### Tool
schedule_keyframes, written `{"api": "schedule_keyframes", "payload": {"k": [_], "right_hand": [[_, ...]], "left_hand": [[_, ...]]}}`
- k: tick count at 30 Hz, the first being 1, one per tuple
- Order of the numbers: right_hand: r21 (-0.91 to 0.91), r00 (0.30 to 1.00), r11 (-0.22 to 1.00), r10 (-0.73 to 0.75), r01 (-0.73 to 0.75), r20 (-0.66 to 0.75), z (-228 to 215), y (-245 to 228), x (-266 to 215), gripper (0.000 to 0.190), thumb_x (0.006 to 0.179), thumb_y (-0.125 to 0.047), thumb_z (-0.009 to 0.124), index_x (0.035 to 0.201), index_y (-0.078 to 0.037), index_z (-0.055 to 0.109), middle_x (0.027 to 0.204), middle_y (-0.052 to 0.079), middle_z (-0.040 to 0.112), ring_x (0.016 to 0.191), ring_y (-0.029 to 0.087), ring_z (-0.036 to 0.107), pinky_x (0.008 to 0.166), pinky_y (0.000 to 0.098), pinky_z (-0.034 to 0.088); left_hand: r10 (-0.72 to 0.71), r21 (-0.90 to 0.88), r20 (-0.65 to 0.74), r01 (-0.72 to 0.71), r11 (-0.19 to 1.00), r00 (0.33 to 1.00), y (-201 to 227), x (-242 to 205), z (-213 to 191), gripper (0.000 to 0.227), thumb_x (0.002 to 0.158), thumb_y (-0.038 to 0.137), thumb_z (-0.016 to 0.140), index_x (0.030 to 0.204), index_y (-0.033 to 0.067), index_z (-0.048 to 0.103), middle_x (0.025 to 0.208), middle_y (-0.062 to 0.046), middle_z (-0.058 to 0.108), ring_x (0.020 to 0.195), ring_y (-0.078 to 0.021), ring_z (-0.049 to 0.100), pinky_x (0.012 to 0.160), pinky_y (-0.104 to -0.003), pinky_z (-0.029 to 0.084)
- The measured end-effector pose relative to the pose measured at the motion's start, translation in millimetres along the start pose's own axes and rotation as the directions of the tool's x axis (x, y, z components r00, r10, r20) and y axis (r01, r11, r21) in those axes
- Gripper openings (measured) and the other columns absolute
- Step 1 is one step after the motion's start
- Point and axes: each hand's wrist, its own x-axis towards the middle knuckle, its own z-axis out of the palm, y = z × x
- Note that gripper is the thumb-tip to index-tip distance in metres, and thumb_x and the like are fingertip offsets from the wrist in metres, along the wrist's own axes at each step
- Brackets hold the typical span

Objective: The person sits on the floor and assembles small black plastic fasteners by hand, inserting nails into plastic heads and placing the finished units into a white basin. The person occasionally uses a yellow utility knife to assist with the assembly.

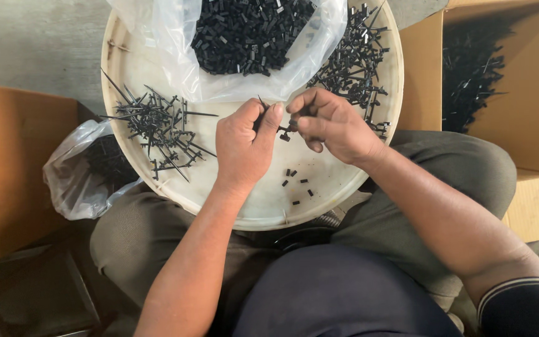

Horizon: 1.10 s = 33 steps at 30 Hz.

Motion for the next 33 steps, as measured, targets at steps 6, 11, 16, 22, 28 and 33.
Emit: {"api": "schedule_keyframes", "payload": {"k": [6, 11, 16, 22, 28, 33], "right_hand": [[-0.590, 0.985, 0.806, -0.138, 0.052, -0.100, 1.7, 10.0, 0.7, 0.016, 0.106, -0.019, 0.065, 0.099, -0.006, 0.060, 0.078, -0.003, 0.061, 0.067, 0.004, 0.050, 0.058, 0.0207, 0.044], [-0.074, 0.948, 0.991, 0.081, -0.108, -0.307, -1.4, 12.5, 7.4, 0.023, 0.109, -0.024, 0.062, 0.097, -0.005, 0.057, 0.075, 0.002, 0.057, 0.059, 0.009, 0.050, 0.049, 0.0238, 0.038], [0.168, 0.962, 0.963, 0.234, -0.210, -0.138, -1.1, -2.0, 5.9, 0.014, 0.094, -0.021, 0.059, 0.099, -0.008, 0.061, 0.083, 0.004, 0.068, 0.066, 0.012, 0.062, 0.052, 0.0242, 0.046], [-0.188, 0.982, 0.964, 0.178, -0.188, -0.065, 5.5, 5.1, 1.0, 0.023, 0.109, -0.026, 0.062, 0.100, -0.005, 0.061, 0.084, 0.002, 0.063, 0.069, 0.010, 0.053, 0.055, 0.0253, 0.042], [-0.866, 0.890, 0.315, -0.370, 0.389, 0.265, 11.1, 3.1, -6.5, 0.013, 0.098, -0.016, 0.073, 0.092, -0.007, 0.065, 0.086, 0.007, 0.068, 0.078, 0.026, 0.066, 0.069, 0.0366, 0.052], [-0.865, 0.828, 0.166, -0.418, 0.473, 0.372, 19.5, -7.1, -16.2, 0.015, 0.092, -0.014, 0.077, 0.086, -0.005, 0.067, 0.079, 0.012, 0.064, 0.075, 0.034, 0.065, 0.066, 0.0436, 0.051]], "left_hand": [[0.088, 0.099, 0.064, -0.094, 0.991, 0.994, 8.6, -2.3, 1.3, 0.028, 0.101, 0.021, 0.071, 0.081, 0.0039, 0.061, 0.065, -0.007, 0.059, 0.058, -0.0224, 0.053, 0.055, -0.035, 0.042], [0.473, 0.348, 0.081, -0.469, 0.812, 0.877, 19.3, -7.6, 2.5, 0.017, 0.096, 0.014, 0.075, 0.086, 0.0053, 0.064, 0.076, -0.008, 0.062, 0.069, -0.0298, 0.062, 0.061, -0.041, 0.048], [0.358, 0.312, -0.041, -0.328, 0.892, 0.933, 12.5, -2.6, -2.9, 0.020, 0.098, 0.013, 0.075, 0.086, 0.0055, 0.061, 0.078, -0.007, 0.065, 0.069, -0.0286, 0.063, 0.060, -0.040, 0.046], [0.333, 0.321, -0.028, -0.307, 0.896, 0.943, 11.6, -5.7, 2.0, 0.023, 0.100, 0.017, 0.074, 0.084, 0.0055, 0.061, 0.077, -0.007, 0.065, 0.068, -0.0286, 0.063, 0.059, -0.040, 0.046], [-0.165, 0.255, -0.006, 0.161, 0.953, 0.986, -5.8, -0.8, 2.5, 0.033, 0.094, 0.028, 0.071, 0.073, 0.0046, 0.061, 0.061, -0.011, 0.060, 0.055, -0.0285, 0.057, 0.054, -0.040, 0.042], [-0.360, 0.161, 0.009, 0.354, 0.921, 0.933, -32.3, 2.1, -5.0, 0.035, 0.089, 0.028, 0.072, 0.069, 0.0013, 0.060, 0.057, -0.014, 0.057, 0.051, -0.0227, 0.053, 0.053, -0.039, 0.042]]}}
